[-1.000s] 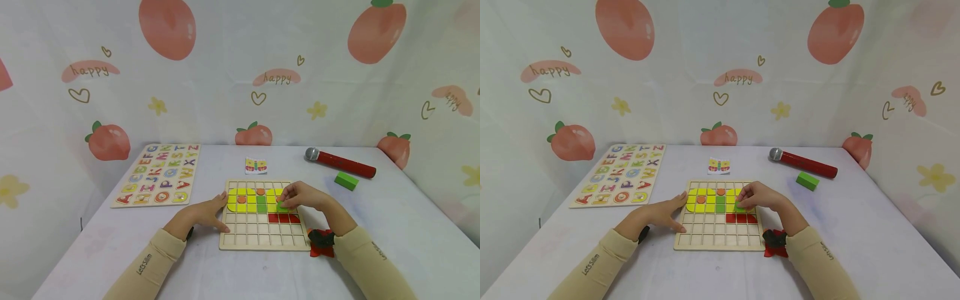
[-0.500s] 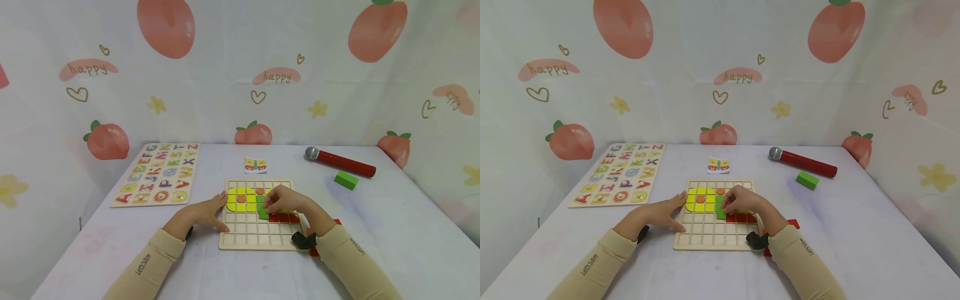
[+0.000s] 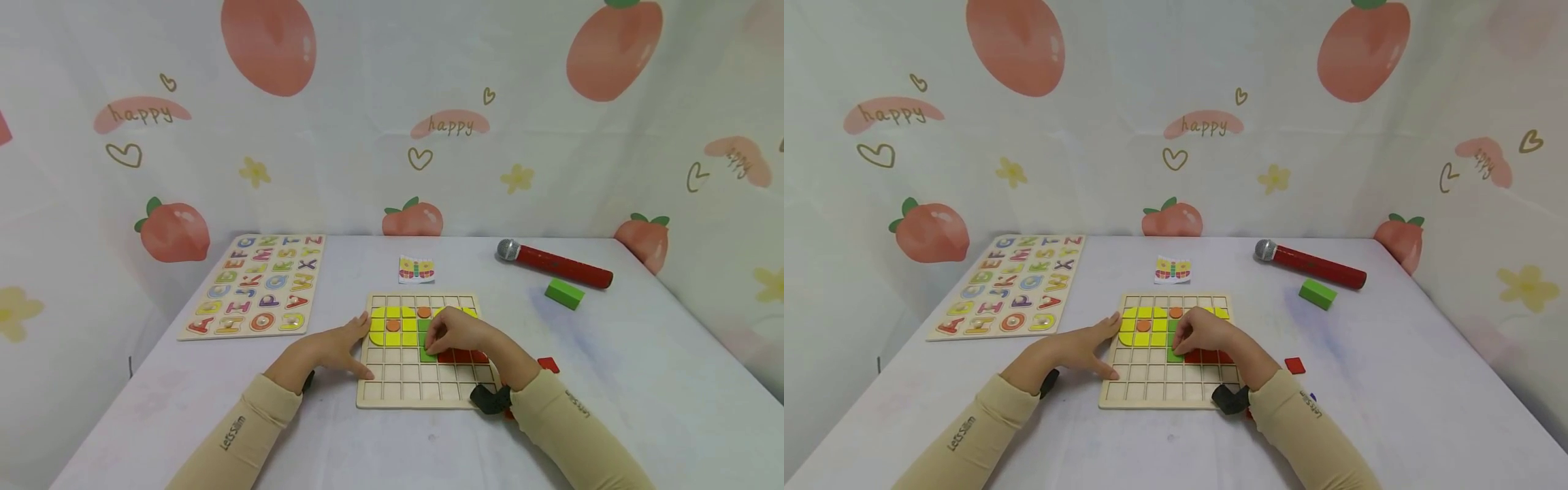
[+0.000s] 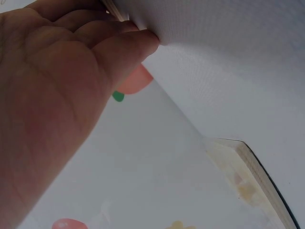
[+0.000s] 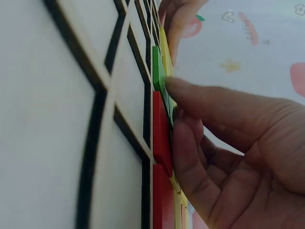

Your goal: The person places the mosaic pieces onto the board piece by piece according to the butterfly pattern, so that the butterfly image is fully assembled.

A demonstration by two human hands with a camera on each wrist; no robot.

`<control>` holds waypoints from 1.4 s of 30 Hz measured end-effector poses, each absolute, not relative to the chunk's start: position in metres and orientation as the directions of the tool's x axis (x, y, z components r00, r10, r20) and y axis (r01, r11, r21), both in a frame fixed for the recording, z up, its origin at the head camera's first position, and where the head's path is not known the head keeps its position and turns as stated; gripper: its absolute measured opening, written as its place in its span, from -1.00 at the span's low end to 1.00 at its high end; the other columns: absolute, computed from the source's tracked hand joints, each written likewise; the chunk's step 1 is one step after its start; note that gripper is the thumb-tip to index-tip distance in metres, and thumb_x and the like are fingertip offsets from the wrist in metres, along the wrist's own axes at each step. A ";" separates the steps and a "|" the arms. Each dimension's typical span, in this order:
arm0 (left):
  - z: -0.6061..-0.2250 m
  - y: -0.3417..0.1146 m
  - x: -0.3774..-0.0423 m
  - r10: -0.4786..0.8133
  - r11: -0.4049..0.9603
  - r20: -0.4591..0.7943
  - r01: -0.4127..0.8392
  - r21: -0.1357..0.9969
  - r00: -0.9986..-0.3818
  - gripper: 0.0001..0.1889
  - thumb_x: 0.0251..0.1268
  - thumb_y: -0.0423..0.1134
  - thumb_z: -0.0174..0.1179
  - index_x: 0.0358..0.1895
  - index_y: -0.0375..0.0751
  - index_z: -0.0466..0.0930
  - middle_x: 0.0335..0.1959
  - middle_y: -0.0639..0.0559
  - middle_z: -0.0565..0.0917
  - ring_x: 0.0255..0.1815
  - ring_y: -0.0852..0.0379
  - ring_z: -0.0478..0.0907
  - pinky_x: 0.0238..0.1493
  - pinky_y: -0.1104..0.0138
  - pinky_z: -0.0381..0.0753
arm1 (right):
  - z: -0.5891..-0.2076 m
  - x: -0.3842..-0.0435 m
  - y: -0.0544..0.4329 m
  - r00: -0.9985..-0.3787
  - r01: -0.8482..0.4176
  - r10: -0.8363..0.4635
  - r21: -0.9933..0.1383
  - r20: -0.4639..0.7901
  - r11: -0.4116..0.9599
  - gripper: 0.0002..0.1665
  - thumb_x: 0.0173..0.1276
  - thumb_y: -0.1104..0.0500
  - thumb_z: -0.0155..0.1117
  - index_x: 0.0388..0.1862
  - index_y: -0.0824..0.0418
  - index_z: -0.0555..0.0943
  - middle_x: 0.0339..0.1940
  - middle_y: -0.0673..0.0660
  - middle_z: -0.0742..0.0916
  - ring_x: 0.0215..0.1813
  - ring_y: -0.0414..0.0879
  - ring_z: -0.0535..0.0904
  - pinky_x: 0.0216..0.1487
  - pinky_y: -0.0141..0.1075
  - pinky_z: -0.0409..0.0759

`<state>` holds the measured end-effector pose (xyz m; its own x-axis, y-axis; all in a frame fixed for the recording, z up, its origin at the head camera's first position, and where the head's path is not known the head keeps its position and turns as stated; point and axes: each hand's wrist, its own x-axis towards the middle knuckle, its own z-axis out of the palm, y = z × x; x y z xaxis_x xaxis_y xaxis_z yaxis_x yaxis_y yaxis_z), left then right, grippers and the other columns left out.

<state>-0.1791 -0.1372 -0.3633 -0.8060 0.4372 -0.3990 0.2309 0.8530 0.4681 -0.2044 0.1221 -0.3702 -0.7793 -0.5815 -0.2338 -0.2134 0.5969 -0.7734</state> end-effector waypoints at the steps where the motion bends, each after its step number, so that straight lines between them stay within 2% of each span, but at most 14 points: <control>1: -0.363 -0.137 -0.179 0.435 0.854 -0.401 0.229 0.466 -0.806 0.13 -0.11 0.09 0.42 0.48 -0.18 -0.11 0.54 0.02 -0.20 0.55 0.02 -0.23 0.50 0.08 -0.08 | -0.370 -0.204 0.122 -0.775 -0.221 -0.588 -0.773 -0.231 0.595 -0.93 0.12 0.29 0.37 -0.44 0.31 0.67 -0.50 0.02 0.69 -0.46 -0.20 0.46 -0.34 -0.41 0.50; 9: -0.365 -0.135 -0.179 0.450 0.847 -0.403 0.238 0.476 -0.797 0.13 -0.11 0.10 0.41 0.48 -0.19 -0.11 0.54 0.00 -0.20 0.55 0.01 -0.23 0.50 0.09 -0.09 | -0.366 -0.197 0.138 -0.766 -0.188 -0.586 -0.780 -0.264 0.597 -0.88 0.12 0.25 0.39 -0.35 0.27 0.68 -0.44 0.02 0.71 -0.41 -0.19 0.51 -0.29 -0.40 0.54; 16: -0.364 -0.136 -0.179 0.450 0.847 -0.394 0.243 0.472 -0.801 0.13 -0.10 0.10 0.41 0.48 -0.20 -0.11 0.54 -0.01 -0.20 0.55 0.00 -0.23 0.50 0.08 -0.08 | -0.356 -0.193 0.178 -0.828 -0.129 -0.480 -0.734 -0.291 0.667 -0.84 0.13 0.17 0.39 -0.31 0.21 0.69 -0.43 0.00 0.68 -0.33 -0.13 0.48 -0.23 -0.34 0.50; 28: -0.367 -0.139 -0.180 0.443 0.847 -0.391 0.235 0.476 -0.807 0.14 -0.11 0.09 0.42 0.48 -0.19 -0.12 0.54 0.00 -0.19 0.55 0.00 -0.22 0.50 0.08 -0.07 | -0.357 -0.175 0.250 -0.873 -0.036 -0.383 -0.744 -0.302 0.668 -0.70 0.18 0.14 0.34 -0.16 0.30 0.65 -0.35 0.06 0.69 -0.29 -0.10 0.48 -0.26 -0.35 0.56; 36: -0.366 -0.138 -0.181 0.443 0.851 -0.392 0.240 0.468 -0.806 0.14 -0.12 0.12 0.41 0.48 -0.18 -0.12 0.54 0.01 -0.21 0.55 0.02 -0.24 0.50 0.09 -0.08 | -0.360 -0.164 0.284 -0.872 -0.009 -0.364 -0.733 -0.327 0.680 -0.64 0.22 0.15 0.30 -0.09 0.38 0.60 -0.29 0.13 0.72 -0.28 -0.10 0.56 -0.24 -0.35 0.59; 42: -0.367 -0.139 -0.181 0.437 0.853 -0.398 0.232 0.468 -0.807 0.15 -0.12 0.12 0.41 0.49 -0.17 -0.12 0.54 0.01 -0.21 0.55 0.02 -0.24 0.50 0.08 -0.08 | -0.367 -0.160 0.303 -0.868 0.002 -0.363 -0.732 -0.340 0.681 -0.60 0.21 0.14 0.31 -0.05 0.38 0.59 -0.25 0.13 0.72 -0.29 -0.14 0.53 -0.26 -0.41 0.56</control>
